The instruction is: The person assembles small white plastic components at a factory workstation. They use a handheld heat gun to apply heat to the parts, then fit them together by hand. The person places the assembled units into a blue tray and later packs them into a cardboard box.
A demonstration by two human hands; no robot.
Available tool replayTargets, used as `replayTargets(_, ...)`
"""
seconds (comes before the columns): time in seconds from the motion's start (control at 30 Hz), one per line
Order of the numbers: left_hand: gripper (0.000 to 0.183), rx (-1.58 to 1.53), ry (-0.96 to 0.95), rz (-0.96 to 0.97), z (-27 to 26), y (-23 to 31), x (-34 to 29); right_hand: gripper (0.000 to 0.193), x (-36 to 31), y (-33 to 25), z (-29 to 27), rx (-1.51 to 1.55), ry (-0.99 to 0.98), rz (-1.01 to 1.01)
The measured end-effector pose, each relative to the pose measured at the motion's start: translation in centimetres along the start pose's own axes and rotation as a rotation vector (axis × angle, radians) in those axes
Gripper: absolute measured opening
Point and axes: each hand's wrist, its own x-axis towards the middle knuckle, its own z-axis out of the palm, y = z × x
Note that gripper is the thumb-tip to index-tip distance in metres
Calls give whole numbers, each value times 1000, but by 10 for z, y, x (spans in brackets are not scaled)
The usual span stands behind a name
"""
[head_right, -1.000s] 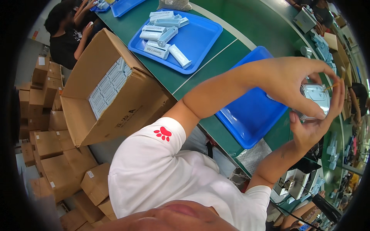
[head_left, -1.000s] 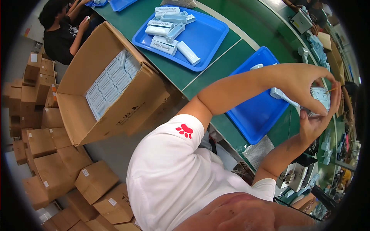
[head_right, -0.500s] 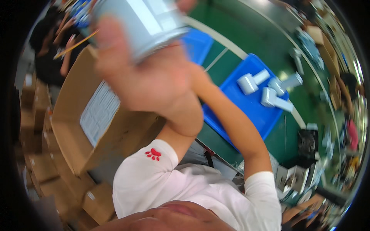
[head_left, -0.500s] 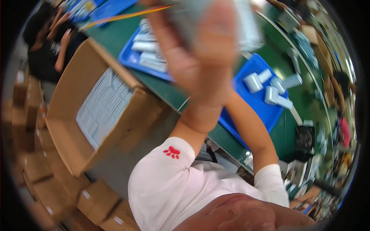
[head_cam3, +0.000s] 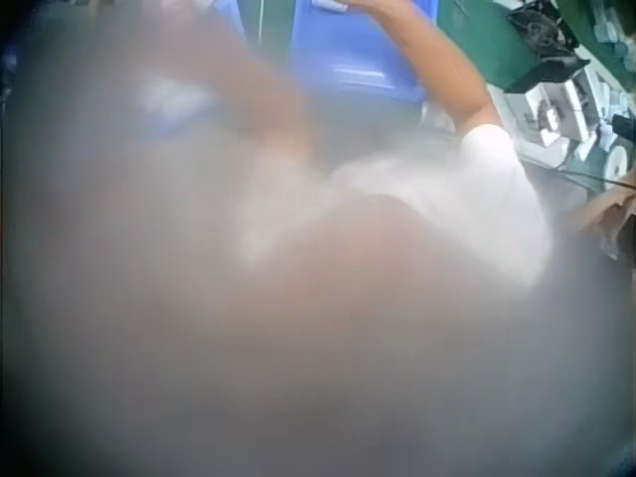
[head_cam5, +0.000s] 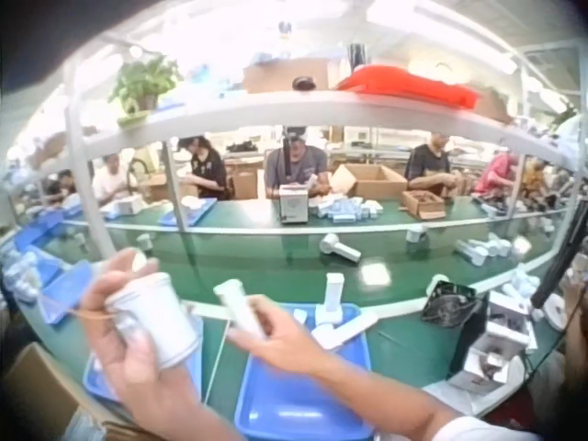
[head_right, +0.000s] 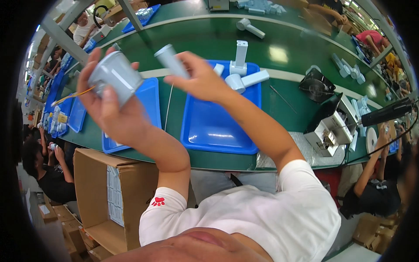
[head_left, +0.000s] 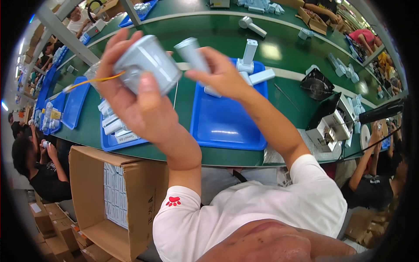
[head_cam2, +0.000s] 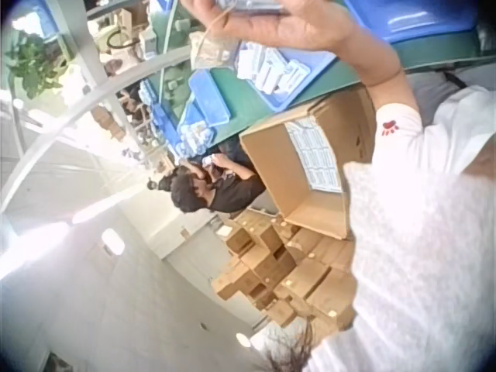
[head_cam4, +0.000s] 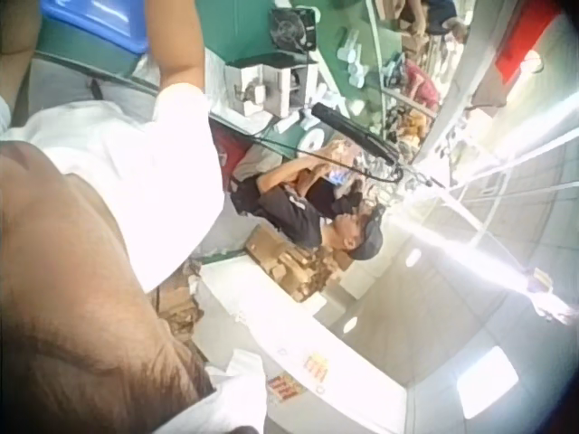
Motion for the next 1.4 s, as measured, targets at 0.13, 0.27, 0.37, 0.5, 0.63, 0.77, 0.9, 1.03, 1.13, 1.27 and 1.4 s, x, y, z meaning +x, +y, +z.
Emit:
replayTargets(0.13, 41, 240, -222, 85, 33, -19, -16, 41, -33, -57, -64, 281, 215, -119)
replayTargets(0.27, 44, 245, -279, -32, 66, -24, -29, 37, -64, -81, -91, 174, 427, -526)
replayTargets(0.37, 44, 337, -258, -69, 76, -33, -34, 50, -79, -99, -100, 47, 431, -734)
replayTargets(0.5, 41, 447, -316, 39, 85, -42, -38, 54, -85, -110, -107, -89, 430, -905)
replayTargets(0.63, 37, 448, -387, 100, 95, -45, -43, 51, -88, -111, -107, -60, 506, -824)
replayTargets(0.77, 37, 514, -424, 184, 97, -44, -43, 45, -87, -109, -107, -90, 542, -784)
replayTargets(0.9, 37, 507, -412, 169, 97, -44, -45, 43, -85, -114, -111, -339, 508, -836)
replayTargets(1.03, 38, 442, -406, 129, 99, -43, -45, 42, -78, -110, -112, -421, 501, -836)
replayTargets(1.13, 42, 402, -432, 133, 96, -43, -44, 43, -77, -103, -105, -276, 493, -748)
replayTargets(1.27, 49, 365, -428, 90, 94, -46, -46, 44, -73, -95, -96, -135, 490, -649)
replayTargets(1.4, 60, 367, -483, -33, 91, -43, -48, 48, -71, -90, -97, -117, 481, -634)
